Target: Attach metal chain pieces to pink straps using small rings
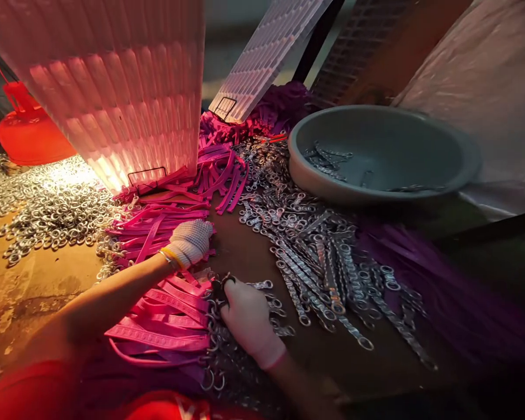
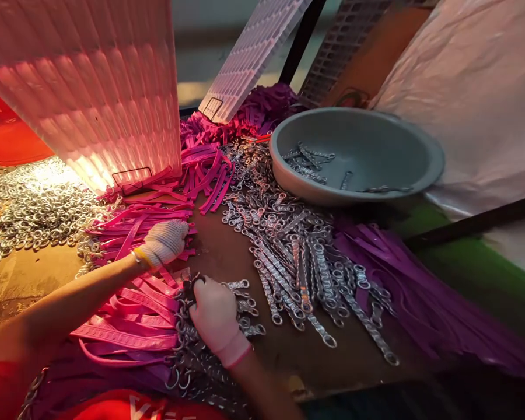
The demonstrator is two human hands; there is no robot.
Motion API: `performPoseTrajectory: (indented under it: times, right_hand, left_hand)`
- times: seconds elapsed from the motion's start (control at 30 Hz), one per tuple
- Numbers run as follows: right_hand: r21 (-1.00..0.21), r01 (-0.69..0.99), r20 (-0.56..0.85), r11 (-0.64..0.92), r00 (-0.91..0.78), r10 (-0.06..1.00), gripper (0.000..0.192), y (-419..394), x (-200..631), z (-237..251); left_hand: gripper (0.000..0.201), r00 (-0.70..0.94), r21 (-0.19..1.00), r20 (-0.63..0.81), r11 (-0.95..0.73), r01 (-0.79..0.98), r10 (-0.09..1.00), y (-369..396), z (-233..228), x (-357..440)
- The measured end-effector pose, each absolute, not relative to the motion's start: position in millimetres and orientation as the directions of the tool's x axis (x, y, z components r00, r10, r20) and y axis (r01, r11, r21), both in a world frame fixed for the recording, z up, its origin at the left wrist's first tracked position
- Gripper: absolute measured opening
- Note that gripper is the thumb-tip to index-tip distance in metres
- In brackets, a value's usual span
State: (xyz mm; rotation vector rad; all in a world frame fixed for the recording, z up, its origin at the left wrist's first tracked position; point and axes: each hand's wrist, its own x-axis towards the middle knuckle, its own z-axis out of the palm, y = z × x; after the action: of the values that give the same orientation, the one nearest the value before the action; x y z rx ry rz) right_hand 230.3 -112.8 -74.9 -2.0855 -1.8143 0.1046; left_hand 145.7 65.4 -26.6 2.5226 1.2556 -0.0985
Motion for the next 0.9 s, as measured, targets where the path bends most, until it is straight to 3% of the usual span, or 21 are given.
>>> performPoseTrajectory:
  times: [0.23, 0.37, 0.43, 0.53, 0.57, 0.63, 0.73, 0.83, 0.9]
  right_hand:
    - [-0.334, 0.941, 0.257, -0.063, 0.155, 0.954, 0.023, -115, 226, -99]
    - [-0.444, 0.89, 0.181, -0.102, 0.2, 0.963, 0.023, -114, 235, -94]
    - [-0.522, 0.844, 0.153, -0.125, 0.237, 0.959, 0.025, -113, 241, -83]
    - [-0.661, 0.749, 0.204, -0.038, 0.229, 0.952, 0.035, -112, 246, -58]
    - [-0.7, 0.714, 0.228, 0.023, 0.193, 0.954, 0.039, -111, 246, -49]
    - [-0.727, 0.679, 0.24, 0.107, 0.106, 0.965, 0.042, -109, 241, -35]
    - [-0.624, 0.779, 0.143, 0.068, 0.028, 0.989, 0.037, -106, 230, -21]
    - [-0.401, 0.916, 0.021, -0.012, 0.022, 1.0, 0.026, -104, 217, -13]
    - [-0.267, 0.964, -0.016, -0.015, 0.011, 1.0, 0.02, -103, 210, -9]
  left_hand:
    - [0.042, 0.581, 0.284, -0.203, -0.521, 0.805, 0.788, 64, -52, 164]
    - [0.031, 0.637, 0.385, -0.121, -0.555, 0.737, 0.762, 62, -39, 139]
    - [0.025, 0.659, 0.505, -0.101, -0.533, 0.679, 0.745, 55, -31, 123]
    - [0.014, 0.654, 0.839, -0.227, -0.196, 0.508, 0.722, 36, -21, 96]
    - [0.015, 0.653, 0.902, -0.297, -0.02, 0.432, 0.697, 28, -18, 87]
    - [0.026, 0.655, 0.92, -0.39, 0.236, 0.314, 0.647, 12, -14, 72]
    - [0.04, 0.659, 0.924, -0.375, 0.323, 0.206, 0.652, -8, -11, 58]
    - [0.041, 0.647, 0.929, -0.357, 0.327, 0.172, 0.674, -21, -11, 53]
    - [0.038, 0.639, 0.929, -0.37, 0.283, 0.239, 0.674, -25, -11, 51]
